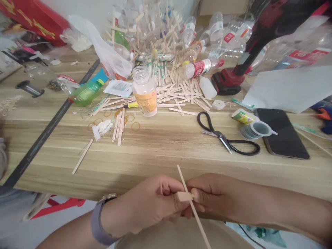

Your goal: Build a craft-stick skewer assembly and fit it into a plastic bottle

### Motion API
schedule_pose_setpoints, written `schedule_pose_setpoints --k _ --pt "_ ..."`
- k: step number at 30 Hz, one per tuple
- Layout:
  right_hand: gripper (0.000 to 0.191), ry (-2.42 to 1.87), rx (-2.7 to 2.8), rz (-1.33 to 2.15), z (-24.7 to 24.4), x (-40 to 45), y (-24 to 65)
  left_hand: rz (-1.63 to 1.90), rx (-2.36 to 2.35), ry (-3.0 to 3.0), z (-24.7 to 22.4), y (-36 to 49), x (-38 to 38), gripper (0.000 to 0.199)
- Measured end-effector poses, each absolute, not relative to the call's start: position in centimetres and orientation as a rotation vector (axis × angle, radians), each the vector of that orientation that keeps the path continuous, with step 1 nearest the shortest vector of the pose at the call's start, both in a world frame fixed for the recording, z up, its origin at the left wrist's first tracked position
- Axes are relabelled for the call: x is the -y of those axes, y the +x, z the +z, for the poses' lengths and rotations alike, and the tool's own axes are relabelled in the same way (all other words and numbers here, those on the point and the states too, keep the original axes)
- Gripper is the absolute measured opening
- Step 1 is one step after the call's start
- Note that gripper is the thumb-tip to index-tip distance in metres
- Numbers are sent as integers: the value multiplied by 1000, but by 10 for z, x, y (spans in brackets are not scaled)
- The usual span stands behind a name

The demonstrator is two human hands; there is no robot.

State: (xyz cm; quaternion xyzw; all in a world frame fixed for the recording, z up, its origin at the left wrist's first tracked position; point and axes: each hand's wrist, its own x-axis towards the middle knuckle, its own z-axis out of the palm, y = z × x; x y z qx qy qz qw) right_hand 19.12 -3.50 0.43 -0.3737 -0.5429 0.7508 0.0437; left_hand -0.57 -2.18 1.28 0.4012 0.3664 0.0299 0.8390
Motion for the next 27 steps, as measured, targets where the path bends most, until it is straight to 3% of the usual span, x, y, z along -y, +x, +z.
schedule_pose_setpoints --k 12,22,27 --pt "30 -1231 1493 2488 5 37 189 87 -745 1126 14 -7 20 32" --pt "39 -1147 1361 2438 -3 41 187 86 -713 883 9 -6 15 50" --pt "35 -1119 1470 2462 -1 39 187 44 -642 874 5 -7 13 46"
